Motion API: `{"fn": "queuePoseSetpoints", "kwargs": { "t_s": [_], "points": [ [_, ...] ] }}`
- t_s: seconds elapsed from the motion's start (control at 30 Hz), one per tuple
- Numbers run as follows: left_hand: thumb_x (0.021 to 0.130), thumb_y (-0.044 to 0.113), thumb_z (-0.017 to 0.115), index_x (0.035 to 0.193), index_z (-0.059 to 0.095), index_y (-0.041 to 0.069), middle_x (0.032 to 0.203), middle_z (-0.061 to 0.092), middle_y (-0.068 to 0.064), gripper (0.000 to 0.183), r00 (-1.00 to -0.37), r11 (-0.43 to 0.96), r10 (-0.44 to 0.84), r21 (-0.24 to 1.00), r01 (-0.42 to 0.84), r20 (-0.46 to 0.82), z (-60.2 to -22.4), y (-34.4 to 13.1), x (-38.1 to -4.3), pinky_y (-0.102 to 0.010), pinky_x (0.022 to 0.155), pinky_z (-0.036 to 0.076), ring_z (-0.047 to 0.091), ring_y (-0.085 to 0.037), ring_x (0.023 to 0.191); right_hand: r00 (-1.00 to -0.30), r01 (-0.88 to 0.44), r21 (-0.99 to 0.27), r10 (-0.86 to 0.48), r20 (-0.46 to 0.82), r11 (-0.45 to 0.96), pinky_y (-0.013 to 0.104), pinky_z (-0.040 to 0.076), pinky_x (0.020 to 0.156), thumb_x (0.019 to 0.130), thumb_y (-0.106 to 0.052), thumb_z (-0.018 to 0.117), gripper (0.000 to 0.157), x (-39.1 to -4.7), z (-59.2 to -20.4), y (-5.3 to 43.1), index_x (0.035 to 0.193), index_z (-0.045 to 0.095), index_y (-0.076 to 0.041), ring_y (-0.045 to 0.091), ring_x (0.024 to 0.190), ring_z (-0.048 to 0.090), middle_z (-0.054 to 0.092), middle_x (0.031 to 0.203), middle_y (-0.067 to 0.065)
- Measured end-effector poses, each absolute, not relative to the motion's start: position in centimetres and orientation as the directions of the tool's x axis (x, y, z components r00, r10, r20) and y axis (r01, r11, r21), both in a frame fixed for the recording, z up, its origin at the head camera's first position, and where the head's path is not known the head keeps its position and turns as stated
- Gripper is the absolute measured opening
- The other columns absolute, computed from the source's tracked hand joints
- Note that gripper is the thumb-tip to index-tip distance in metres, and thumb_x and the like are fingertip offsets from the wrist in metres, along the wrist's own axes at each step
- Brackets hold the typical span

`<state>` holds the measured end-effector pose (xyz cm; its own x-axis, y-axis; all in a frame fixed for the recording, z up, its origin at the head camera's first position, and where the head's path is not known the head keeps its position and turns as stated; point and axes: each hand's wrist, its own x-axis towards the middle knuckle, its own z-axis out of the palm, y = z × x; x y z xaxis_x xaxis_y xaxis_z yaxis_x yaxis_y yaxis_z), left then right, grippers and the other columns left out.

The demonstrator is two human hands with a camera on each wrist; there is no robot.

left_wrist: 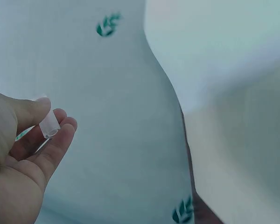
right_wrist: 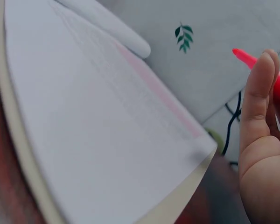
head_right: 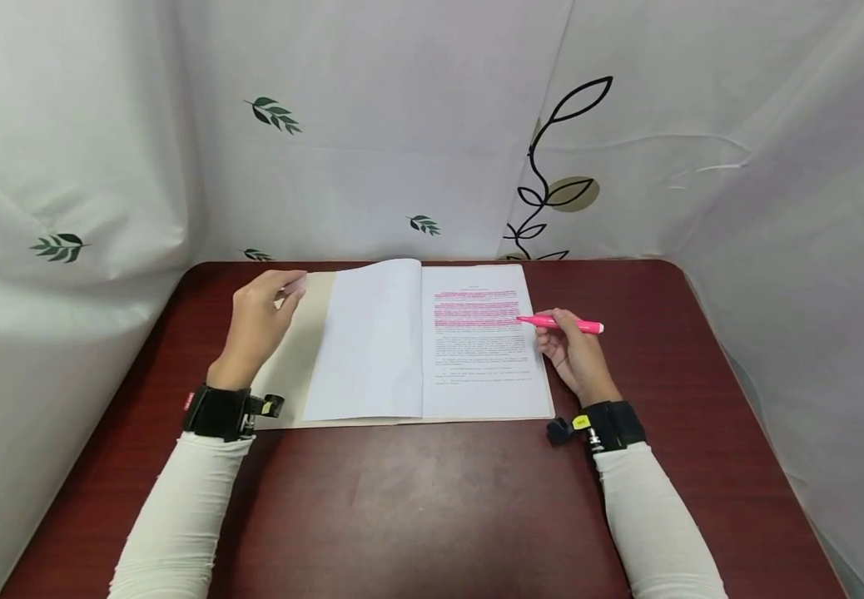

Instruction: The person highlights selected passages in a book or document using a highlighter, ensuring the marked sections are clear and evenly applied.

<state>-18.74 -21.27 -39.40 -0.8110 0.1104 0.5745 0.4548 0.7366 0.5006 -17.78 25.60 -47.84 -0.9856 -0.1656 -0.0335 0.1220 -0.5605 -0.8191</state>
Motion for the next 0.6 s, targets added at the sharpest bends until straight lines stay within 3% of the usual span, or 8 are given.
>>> {"fn": "queuePoseSetpoints", "kwargs": {
  "t_s": [0.37,0.6],
  "points": [
    [0.093,0.001,0.074,0.117,0.075,-0.002,0.113,0.074,-0.017,0.024,-0.766,0.667,0.158,0.505,0.549,0.624,-39.1,-16.9,-17.7,-0.044,0.087,0.059,0.073,-0.031,0.1,-0.981,0.009,-0.888,-0.178,0.083,-0.46,0.017,0.056,0.062,0.109,-0.019,0.053,0.022,-17.4,-44.6,24.1,0.108,0.07,-0.005,0.011,0.066,0.061,0.071,0.084,0.005],
    [0.091,0.001,0.077,0.115,0.075,-0.002,0.108,0.075,-0.016,0.024,-0.702,0.599,0.198,0.482,0.639,0.685,-38.5,-14.4,-16.9,-0.042,0.086,0.059,0.073,-0.029,0.099,-0.957,-0.09,-0.856,-0.193,0.216,-0.509,0.019,0.056,0.059,0.109,-0.008,0.048,0.022,-17.5,-41.8,22.6,0.105,0.068,0.0,0.013,0.064,0.062,0.072,0.082,0.008]
  ]
}}
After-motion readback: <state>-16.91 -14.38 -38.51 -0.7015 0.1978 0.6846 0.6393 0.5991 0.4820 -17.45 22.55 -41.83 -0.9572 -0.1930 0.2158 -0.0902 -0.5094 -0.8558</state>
